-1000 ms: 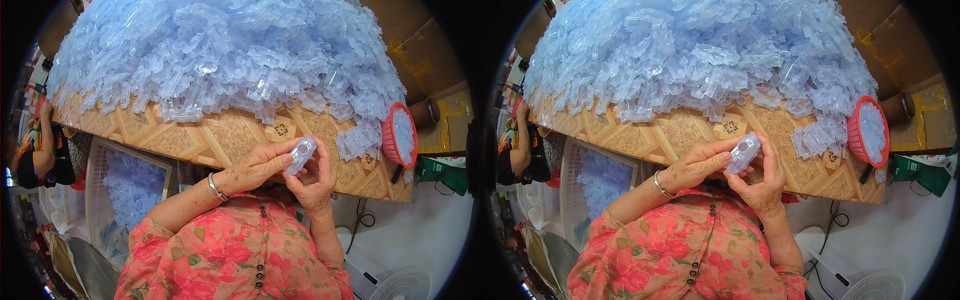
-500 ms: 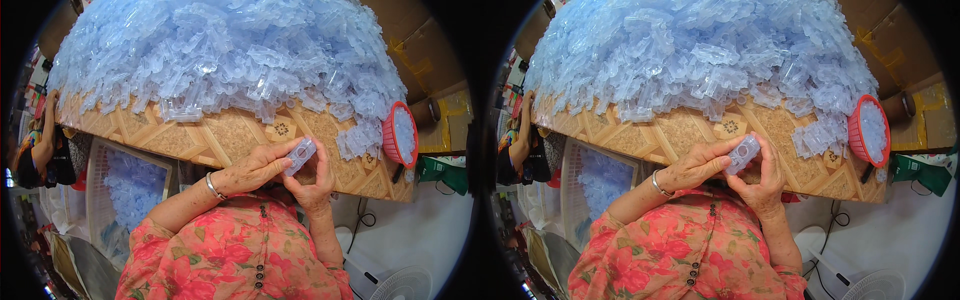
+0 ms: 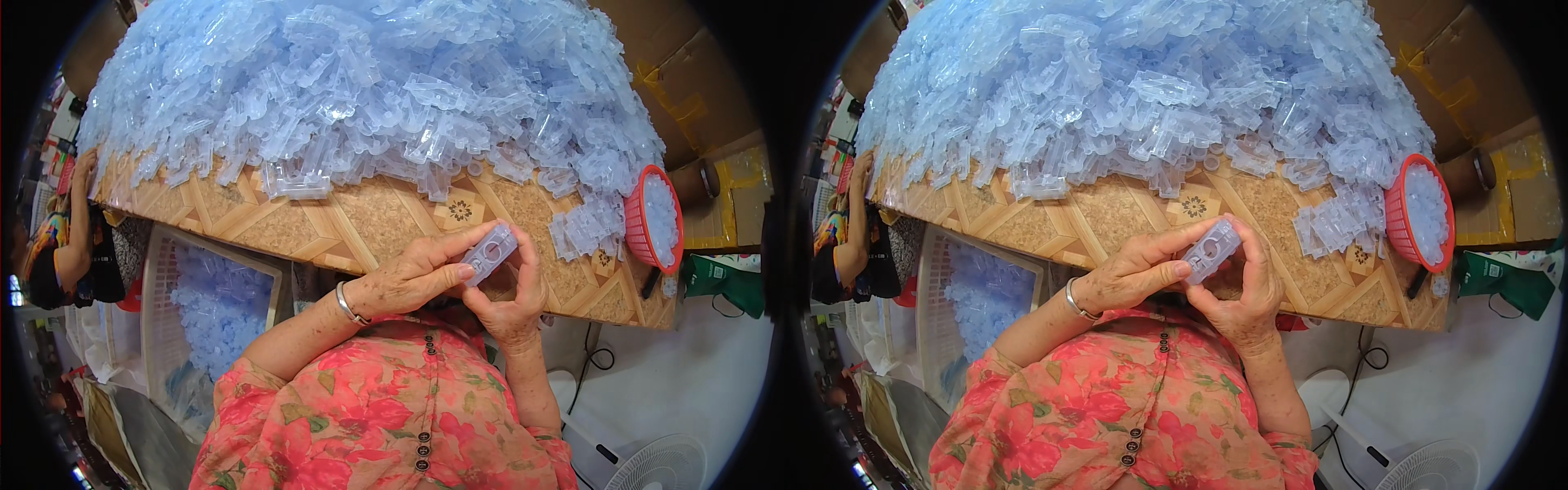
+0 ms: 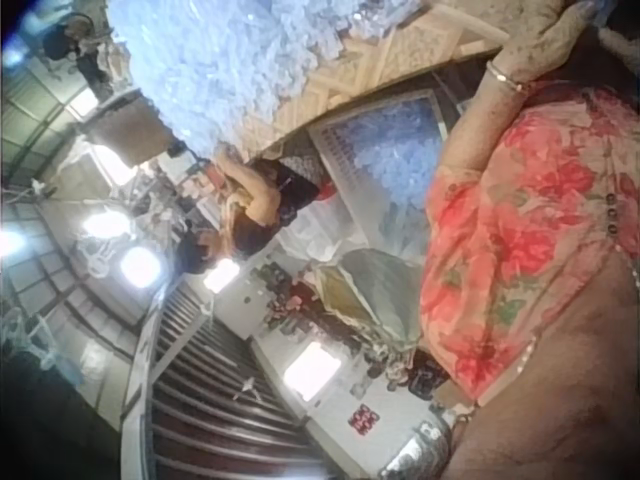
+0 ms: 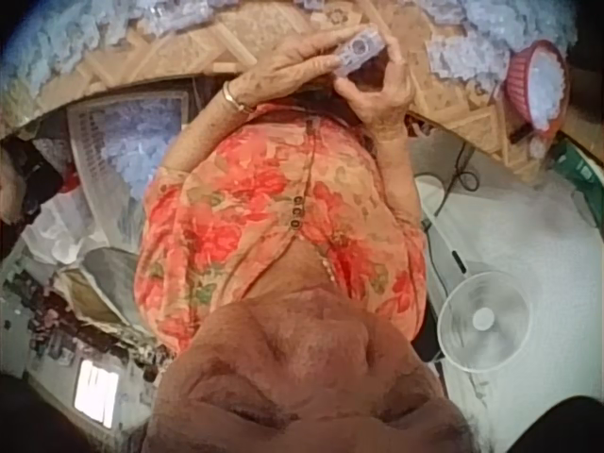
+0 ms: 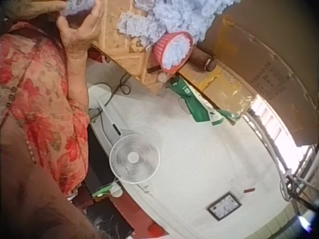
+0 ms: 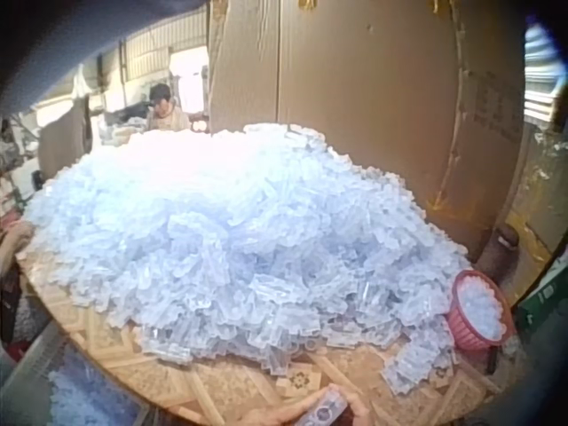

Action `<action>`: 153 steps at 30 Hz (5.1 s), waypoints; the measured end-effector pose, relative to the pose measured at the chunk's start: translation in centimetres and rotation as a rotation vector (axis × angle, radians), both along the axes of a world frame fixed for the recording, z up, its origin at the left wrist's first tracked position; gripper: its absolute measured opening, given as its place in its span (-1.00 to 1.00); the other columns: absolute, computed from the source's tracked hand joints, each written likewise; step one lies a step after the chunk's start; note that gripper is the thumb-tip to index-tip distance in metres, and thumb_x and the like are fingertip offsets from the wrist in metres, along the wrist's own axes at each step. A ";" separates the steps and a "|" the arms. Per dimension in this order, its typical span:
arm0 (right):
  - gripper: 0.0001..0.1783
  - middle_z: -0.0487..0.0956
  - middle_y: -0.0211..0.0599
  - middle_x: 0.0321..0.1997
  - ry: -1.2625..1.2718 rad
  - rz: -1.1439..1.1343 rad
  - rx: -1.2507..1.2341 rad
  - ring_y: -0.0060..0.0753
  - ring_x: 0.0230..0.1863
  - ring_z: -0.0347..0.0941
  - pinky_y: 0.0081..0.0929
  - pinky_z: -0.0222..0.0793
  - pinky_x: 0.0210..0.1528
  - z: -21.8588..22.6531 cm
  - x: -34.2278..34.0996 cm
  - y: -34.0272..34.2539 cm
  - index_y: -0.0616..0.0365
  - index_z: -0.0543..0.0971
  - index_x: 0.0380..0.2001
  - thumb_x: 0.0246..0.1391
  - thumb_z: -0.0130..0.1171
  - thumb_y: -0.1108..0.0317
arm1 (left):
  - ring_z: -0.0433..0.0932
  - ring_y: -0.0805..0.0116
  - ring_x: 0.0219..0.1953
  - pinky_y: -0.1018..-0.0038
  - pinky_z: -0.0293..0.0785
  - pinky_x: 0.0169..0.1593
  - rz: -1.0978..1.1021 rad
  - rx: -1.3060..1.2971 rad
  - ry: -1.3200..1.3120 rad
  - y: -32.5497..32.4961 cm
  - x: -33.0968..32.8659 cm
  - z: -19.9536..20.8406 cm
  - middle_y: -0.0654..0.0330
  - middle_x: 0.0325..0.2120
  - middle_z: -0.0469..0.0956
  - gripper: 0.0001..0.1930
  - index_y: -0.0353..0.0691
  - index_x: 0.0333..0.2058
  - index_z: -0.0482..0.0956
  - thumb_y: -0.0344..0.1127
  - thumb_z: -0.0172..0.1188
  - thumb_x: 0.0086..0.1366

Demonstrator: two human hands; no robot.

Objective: The person repeatedly picks up small translucent plastic components from a large pile on a wooden table. They align and press two pieces together by hand, then place the assembled unit into a red basket to the right. The process is continuous and repetitive throughout the clip.

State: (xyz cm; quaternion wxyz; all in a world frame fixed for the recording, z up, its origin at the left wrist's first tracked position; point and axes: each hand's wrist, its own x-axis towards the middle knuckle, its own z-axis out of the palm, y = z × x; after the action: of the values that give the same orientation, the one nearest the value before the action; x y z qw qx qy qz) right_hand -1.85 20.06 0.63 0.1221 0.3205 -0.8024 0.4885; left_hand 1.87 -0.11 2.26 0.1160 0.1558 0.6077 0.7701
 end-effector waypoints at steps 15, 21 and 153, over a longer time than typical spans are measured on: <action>-0.04 0.59 0.00 0.19 -0.105 -0.026 -0.081 -0.14 0.03 0.66 -0.28 0.62 0.04 -0.5 0.2 -0.3 0.29 0.35 0.30 -0.21 0.59 0.39 | 0.37 0.22 0.36 0.35 0.31 0.36 0.075 -0.087 0.134 0.4 0.0 -0.4 0.00 0.37 0.34 -0.35 -0.28 0.48 0.10 -0.26 0.09 0.53; -0.11 0.63 0.01 0.10 0.110 -0.109 0.079 -0.08 0.01 0.67 -0.27 0.62 -0.01 -0.8 0.3 -0.2 0.28 0.39 0.27 -0.12 0.59 0.32 | 0.48 -0.08 0.28 0.21 0.47 0.25 0.249 -0.462 0.414 1.2 -0.3 -0.1 -0.10 0.28 0.44 -0.34 -0.31 0.40 0.23 -0.29 0.25 0.41; -0.61 0.71 -0.08 -0.20 -0.191 -0.770 0.849 -0.06 -0.12 0.65 -0.20 0.51 -0.02 9.3 -16.4 22.9 0.13 0.73 -0.09 0.08 0.40 0.15 | 0.59 -0.01 -0.16 0.23 0.53 -0.08 0.478 -0.735 0.540 0.6 -1.6 -0.7 -0.02 -0.14 0.62 -0.50 -0.28 0.07 0.58 -0.44 0.45 0.12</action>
State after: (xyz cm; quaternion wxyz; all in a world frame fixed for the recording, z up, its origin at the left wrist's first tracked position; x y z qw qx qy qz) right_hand -18.24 42.95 9.88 0.0787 -0.0191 -0.9942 0.0710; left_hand 0.24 0.50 1.59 -0.1774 0.1547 0.8650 0.4431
